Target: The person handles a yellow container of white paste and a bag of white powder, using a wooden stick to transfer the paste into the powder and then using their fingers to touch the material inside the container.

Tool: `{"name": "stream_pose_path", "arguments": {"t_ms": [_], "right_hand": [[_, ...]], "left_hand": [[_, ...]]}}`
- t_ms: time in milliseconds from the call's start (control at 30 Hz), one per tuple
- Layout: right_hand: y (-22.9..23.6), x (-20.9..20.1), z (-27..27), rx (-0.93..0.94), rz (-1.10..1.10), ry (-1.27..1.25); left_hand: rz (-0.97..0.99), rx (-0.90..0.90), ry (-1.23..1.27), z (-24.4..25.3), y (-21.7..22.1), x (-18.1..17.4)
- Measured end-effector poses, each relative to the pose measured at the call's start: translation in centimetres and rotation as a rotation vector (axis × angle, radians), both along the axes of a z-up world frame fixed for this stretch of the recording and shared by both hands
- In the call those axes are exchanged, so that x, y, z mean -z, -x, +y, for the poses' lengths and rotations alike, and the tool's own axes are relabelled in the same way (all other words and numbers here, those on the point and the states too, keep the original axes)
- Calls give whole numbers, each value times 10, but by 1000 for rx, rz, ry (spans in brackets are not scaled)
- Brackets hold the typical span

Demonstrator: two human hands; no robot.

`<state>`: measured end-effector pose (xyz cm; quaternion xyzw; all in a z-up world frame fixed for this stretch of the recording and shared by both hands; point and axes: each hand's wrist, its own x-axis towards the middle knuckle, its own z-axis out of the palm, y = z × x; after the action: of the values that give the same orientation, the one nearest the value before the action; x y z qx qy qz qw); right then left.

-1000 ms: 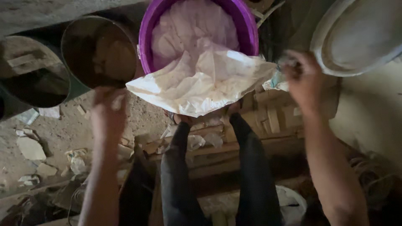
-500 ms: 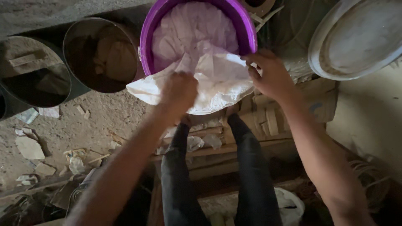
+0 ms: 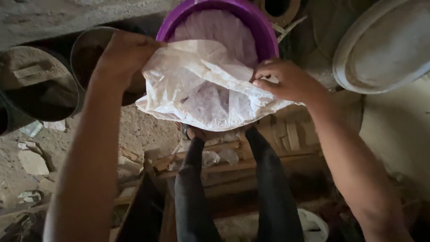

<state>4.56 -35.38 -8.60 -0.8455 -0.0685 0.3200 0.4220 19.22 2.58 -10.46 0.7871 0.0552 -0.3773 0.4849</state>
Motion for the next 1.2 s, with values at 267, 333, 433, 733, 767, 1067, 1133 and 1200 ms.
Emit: {"name": "stream_pose_path", "arguments": {"t_ms": [267, 333, 433, 733, 767, 1067, 1133, 1200], "right_hand": [[-22, 13, -38, 118, -129, 87], [-39, 16, -53, 199, -203, 141], [-54, 19, -66, 206, -302, 280], [-80, 39, -64, 339, -467, 109], [-84, 45, -66, 372, -466, 118], [-113, 139, -105, 357, -300, 412], [-120, 163, -108, 390, -64, 402], [-124, 180, -103, 393, 49, 282]], "left_hand": [[-202, -50, -71, 11, 1, 8], [-368, 16, -119, 42, 16, -2], [-494, 104, -76, 72, 49, 1], [-467, 182, -140, 66, 70, 40], [-478, 154, -137, 65, 61, 43], [-178, -151, -5, 72, -36, 106], [-137, -181, 11, 63, -39, 128], [-94, -170, -21, 54, -40, 143]]}}
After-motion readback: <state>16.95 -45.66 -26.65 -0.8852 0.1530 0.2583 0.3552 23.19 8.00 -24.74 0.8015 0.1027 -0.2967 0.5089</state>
